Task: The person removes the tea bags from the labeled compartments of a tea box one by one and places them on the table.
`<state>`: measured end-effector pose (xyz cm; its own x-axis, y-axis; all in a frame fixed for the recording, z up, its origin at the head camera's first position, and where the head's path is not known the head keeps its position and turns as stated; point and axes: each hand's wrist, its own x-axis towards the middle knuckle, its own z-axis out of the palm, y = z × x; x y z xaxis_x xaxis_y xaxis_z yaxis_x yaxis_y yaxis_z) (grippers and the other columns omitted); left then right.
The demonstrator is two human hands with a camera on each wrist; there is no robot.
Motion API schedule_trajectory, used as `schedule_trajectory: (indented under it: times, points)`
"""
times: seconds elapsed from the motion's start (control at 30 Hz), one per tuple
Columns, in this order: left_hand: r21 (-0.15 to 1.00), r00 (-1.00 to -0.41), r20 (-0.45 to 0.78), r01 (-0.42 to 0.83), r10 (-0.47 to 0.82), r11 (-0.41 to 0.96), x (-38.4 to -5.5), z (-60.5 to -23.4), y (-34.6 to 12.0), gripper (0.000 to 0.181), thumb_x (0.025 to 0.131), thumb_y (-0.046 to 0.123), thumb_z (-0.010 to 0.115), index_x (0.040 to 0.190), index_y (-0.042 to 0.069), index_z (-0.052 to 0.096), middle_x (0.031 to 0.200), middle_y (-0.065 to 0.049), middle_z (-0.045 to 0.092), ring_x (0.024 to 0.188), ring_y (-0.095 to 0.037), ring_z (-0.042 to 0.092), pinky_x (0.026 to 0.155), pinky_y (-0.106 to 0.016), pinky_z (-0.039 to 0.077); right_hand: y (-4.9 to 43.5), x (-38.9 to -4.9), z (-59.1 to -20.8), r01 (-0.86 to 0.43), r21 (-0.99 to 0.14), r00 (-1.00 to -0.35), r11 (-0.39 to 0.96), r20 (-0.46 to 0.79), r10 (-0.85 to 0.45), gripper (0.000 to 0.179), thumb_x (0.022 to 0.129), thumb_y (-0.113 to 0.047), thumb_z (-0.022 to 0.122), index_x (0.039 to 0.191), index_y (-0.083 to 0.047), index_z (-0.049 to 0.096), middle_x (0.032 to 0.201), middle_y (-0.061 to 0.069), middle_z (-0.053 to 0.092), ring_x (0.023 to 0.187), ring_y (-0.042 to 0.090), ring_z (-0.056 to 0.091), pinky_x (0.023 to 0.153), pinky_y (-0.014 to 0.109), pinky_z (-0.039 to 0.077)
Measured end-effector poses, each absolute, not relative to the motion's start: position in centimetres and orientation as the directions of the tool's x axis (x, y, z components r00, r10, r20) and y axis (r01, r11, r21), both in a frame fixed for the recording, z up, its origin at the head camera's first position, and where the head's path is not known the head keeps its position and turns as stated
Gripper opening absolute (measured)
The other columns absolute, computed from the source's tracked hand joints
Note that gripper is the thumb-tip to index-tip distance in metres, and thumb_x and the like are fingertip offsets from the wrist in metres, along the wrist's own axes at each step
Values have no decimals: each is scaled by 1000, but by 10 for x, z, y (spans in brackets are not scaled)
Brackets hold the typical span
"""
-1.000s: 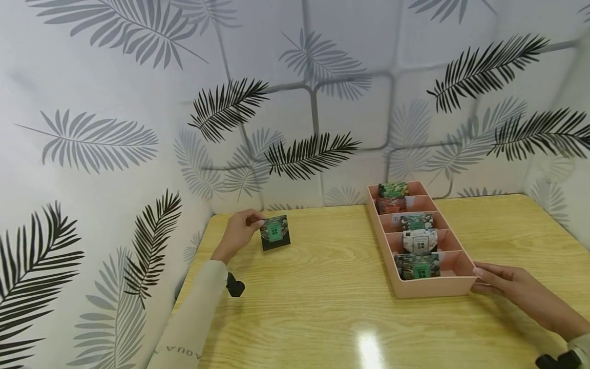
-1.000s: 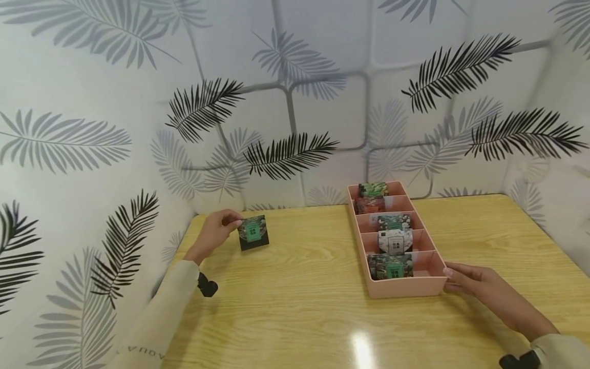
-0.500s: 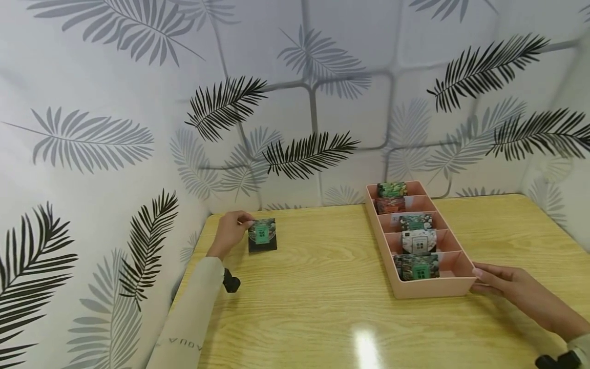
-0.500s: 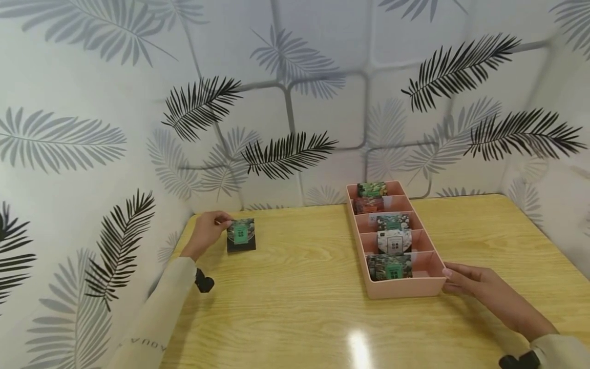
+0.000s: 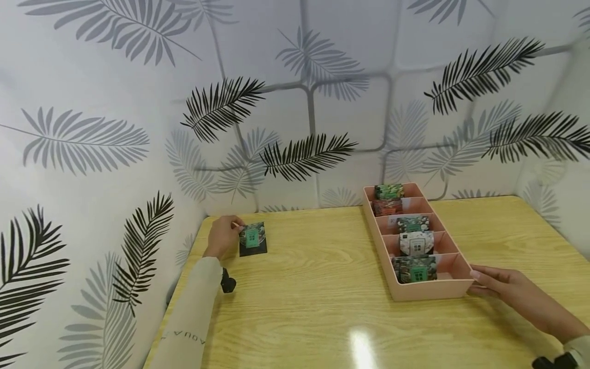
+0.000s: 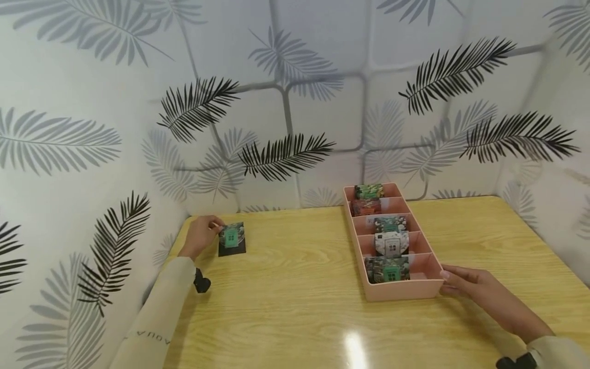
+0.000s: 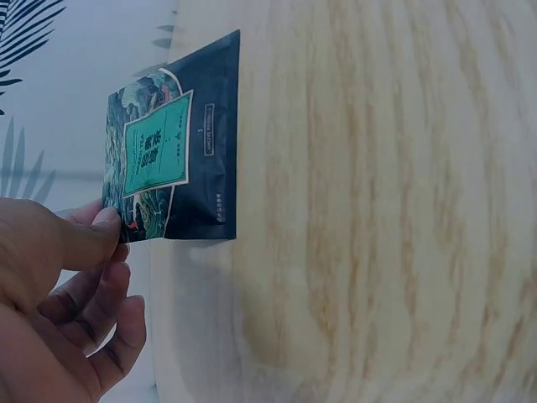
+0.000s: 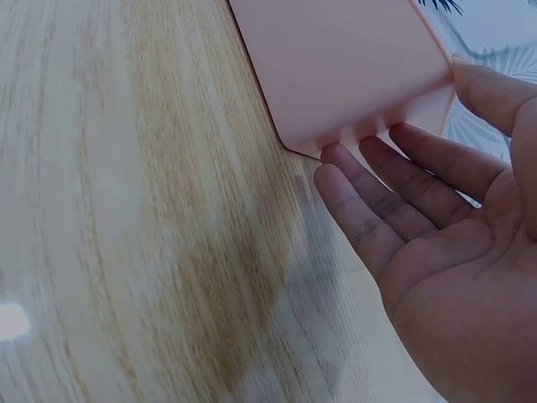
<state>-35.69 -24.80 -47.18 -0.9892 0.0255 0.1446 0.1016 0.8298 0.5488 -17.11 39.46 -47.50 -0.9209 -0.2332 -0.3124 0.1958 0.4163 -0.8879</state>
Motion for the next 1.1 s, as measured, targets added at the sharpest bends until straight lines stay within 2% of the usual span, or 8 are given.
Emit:
schedule_trajectory:
  times: [0.2,0.53,0.7,0.9,1.1]
  points:
    - [527,-993,111,87,33,845,-360,-478,-251,12,95,13,59,98,12,71,92,-6,69,72,-20,62,61,-36,48,396,-170,-475,177,-893,-922,413,-298,-249,69,103,-41,38,147,10,21,135,21,50,110,11,61,88,29,49]
    - [488,-997,54,70,50,870,-361,-483,-249,14,97,14,56,98,16,71,91,-3,68,60,-13,57,50,-30,45,397,-170,-476,181,-901,-923,394,-294,-248,69,103,-39,39,146,11,20,139,24,44,110,12,61,89,29,49]
    - [473,-997,57,67,45,879,-366,-489,-253,13,96,16,58,100,16,71,91,-3,68,64,-17,59,53,-32,46,397,-170,-477,188,-895,-922,405,-303,-242,71,102,-42,39,147,9,21,141,26,41,111,13,61,90,32,49]
    - [477,-997,68,54,24,877,-366,-490,-256,14,96,20,59,104,14,68,88,-3,66,66,-18,60,56,-34,48,396,-171,-477,181,-887,-923,425,-302,-239,70,102,-43,38,147,9,21,138,25,46,112,15,61,91,34,48]
    - [521,-992,110,111,63,846,-359,-477,-245,16,97,20,59,104,10,67,87,-5,65,67,-18,58,57,-33,46,397,-170,-475,185,-879,-921,439,-311,-233,70,103,-43,38,147,9,21,135,22,50,112,18,61,93,39,46]
